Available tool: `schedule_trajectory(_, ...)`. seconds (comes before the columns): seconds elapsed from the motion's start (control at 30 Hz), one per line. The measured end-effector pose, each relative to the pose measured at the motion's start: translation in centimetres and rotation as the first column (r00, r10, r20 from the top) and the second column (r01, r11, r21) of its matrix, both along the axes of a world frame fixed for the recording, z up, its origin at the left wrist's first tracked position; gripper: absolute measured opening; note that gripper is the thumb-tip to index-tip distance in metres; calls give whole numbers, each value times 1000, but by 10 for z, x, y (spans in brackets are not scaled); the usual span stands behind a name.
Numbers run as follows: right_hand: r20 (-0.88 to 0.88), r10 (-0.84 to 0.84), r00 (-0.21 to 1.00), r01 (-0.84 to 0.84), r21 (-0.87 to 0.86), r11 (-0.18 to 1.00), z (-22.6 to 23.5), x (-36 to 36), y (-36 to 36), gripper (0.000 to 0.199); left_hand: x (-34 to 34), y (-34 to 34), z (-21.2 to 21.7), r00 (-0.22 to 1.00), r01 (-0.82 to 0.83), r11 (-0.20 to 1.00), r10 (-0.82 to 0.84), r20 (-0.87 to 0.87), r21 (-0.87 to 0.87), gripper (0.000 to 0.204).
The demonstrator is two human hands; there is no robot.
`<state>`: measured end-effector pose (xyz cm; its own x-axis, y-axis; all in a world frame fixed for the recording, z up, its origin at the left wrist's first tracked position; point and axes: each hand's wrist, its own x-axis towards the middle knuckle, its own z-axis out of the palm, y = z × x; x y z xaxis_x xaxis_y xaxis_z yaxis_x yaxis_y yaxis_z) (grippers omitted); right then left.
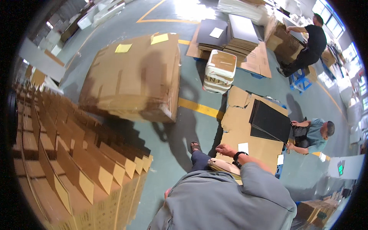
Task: Applying small white circular labels to the corners of black rectangular boards in a factory warehouse setting.
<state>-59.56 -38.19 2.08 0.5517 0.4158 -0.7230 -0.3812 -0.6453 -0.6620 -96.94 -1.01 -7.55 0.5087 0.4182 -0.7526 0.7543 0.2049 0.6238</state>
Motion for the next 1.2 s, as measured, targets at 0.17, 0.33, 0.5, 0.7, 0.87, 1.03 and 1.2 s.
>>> schedule_trajectory(0.17, 32, -345, 938, 340, 106, 935, 11, 75, -22, 37, 167, 47, 19, 990, -113, 964, 131, 59, -241, 38)
schedule_trajectory(0.33, 0, -587, 810, 582, 126, 803, 33, 105, -28, 38, 315, 76, 56, 995, 97, 978, -90, 45, -186, 42)
schedule_trajectory(0.5, -20, -641, 767, 641, 64, 765, 36, 137, -19, 38, 442, 91, 50, 961, 270, 945, -277, -13, -186, 44)
schedule_trajectory(0.7, -27, -736, 677, 735, -27, 677, 28, 215, 7, 34, 581, 123, 45, 839, 541, 822, -541, 49, -177, 41)
schedule_trajectory(0.87, 84, -596, 798, 601, -59, 797, 58, 296, 34, 37, 710, 153, 76, 801, 589, 736, -586, 123, -335, 38)
schedule_trajectory(1.03, 61, -708, 704, 710, -28, 704, 74, 375, 46, 38, 835, 152, 110, 760, 650, 717, -609, 228, -251, 39)
schedule_trajectory(1.2, 142, -696, 704, 705, -21, 709, 56, 423, 38, 39, 929, 129, 95, 774, 633, 728, -582, 250, -264, 39)
